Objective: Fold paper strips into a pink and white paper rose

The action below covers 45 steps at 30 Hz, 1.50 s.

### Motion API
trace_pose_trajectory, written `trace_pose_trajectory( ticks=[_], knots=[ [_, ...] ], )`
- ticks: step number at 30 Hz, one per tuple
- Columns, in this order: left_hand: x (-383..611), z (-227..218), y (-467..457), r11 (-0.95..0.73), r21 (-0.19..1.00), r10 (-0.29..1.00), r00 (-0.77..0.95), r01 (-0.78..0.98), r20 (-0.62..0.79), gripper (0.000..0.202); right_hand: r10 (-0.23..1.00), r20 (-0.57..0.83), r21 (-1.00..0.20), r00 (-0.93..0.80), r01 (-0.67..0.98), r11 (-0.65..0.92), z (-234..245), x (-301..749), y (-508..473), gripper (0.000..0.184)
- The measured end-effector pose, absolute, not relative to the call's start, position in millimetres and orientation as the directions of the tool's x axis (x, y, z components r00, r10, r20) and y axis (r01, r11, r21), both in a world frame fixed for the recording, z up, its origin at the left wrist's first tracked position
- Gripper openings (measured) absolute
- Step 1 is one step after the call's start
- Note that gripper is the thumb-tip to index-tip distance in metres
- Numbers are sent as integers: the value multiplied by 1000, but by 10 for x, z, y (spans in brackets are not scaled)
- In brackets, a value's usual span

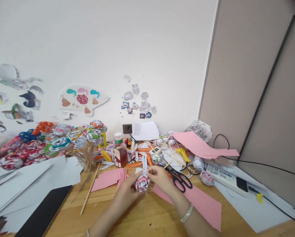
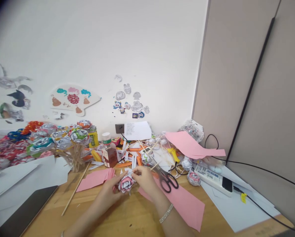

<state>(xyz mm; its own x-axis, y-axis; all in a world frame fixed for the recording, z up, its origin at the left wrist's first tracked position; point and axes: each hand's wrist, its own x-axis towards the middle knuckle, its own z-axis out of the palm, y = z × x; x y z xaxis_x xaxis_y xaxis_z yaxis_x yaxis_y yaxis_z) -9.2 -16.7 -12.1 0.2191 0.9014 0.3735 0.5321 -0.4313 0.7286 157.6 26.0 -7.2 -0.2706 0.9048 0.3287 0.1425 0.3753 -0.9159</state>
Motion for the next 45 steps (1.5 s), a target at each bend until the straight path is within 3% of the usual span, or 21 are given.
trace_pose_trajectory(
  ticks=[8,14,19,24,33,37,42,45],
  knots=[
    [-61,-124,-190,-453,640,889,266,620,372,54,849,463,-752,-256,393,529,-28,1557,189,21],
    [-86,-83,-176,-433,586,888,211,685,408,54,838,434,-847,-332,165,505,43,1600,148,16],
    [-87,-101,-175,-457,582,873,215,672,438,52,805,457,-816,-379,182,549,83,1630,121,22],
    [-94,-109,-179,-484,626,858,192,611,476,48,828,468,-847,-309,111,520,23,1577,139,15],
    [-92,-127,-170,-478,620,857,175,623,485,46,766,580,-768,-276,129,628,-64,1532,169,28],
    [-90,-138,-168,-473,621,860,174,625,479,49,799,525,-820,-294,76,567,-84,1520,177,36],
    [-87,-142,-173,-468,641,868,180,608,464,50,892,344,-935,-291,-23,353,-202,1472,243,49],
    [-90,-146,-168,-436,665,885,153,607,440,50,894,340,-937,-293,-19,350,-243,1444,263,50]
  ],
)
